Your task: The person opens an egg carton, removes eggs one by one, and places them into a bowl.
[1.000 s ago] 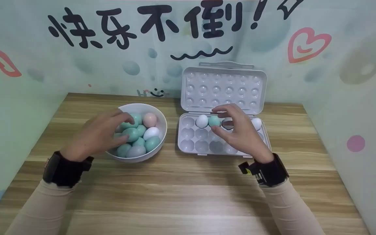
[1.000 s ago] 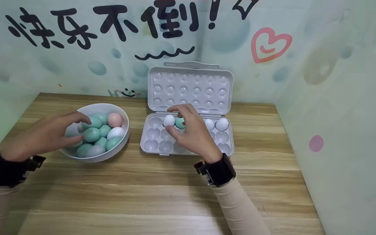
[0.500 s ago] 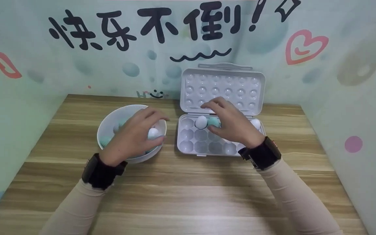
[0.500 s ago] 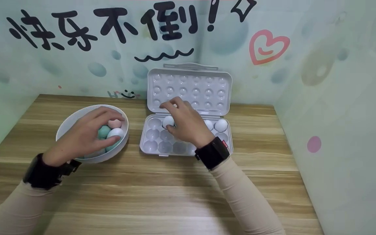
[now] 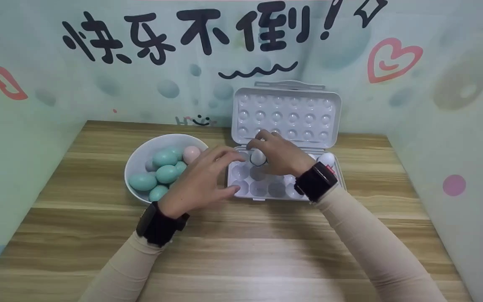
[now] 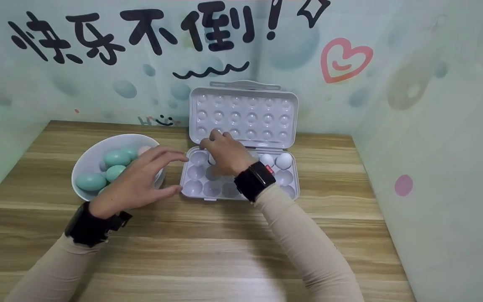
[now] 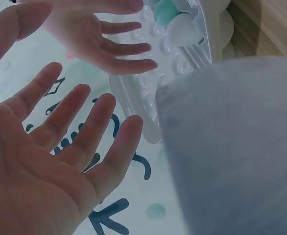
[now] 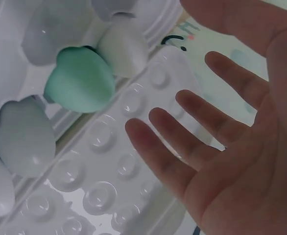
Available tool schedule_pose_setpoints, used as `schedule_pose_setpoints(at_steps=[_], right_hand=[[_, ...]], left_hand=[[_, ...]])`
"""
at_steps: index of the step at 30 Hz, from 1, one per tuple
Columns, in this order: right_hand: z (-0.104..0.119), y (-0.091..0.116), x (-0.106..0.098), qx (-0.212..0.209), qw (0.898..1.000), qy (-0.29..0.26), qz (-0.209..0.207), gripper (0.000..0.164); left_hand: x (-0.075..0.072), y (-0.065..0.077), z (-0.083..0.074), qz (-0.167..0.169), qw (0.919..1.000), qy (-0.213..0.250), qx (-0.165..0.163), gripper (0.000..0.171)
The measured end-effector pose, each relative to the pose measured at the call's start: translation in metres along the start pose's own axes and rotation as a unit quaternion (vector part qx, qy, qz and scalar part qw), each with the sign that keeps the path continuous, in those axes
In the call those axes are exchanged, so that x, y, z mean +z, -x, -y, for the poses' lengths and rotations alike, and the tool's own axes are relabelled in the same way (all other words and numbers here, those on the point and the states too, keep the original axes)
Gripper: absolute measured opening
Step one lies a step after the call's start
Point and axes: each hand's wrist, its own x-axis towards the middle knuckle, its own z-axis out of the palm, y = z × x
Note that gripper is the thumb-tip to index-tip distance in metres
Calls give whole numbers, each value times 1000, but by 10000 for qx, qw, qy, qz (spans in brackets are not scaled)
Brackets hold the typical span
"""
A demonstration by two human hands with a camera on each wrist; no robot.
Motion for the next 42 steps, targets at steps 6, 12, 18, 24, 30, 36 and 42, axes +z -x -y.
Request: schedule_pose_setpoints(at_steps=[6,12,18,24,30,36,42], right_hand=[[-1,-14,14,29,9996,254,132,50],[1,-25,23,48,9987,470,199,40],[3,-31,26,195,9983,490,237,39],[0,-32,28,165,9972,715,145,37],[-8,-31,31,-84,9971,742,-156,32],[-12,-19,20,-147,9982,318,-484,34],[-16,5,3,-350,9882,-537,-1391,30]], left_hand=[[4,2,0,20,10000,-76,5,57],[5,3,1,23,10000,3,-40,55],[6,2,1,-23,10000,28,-70,54],[6,0,1,35,10000,-25,-84,53],[7,-1,2,-25,9999,46,-103,51],[4,-2,3,-224,9993,178,-243,49],[1,-3,4,-468,9978,280,-384,44]])
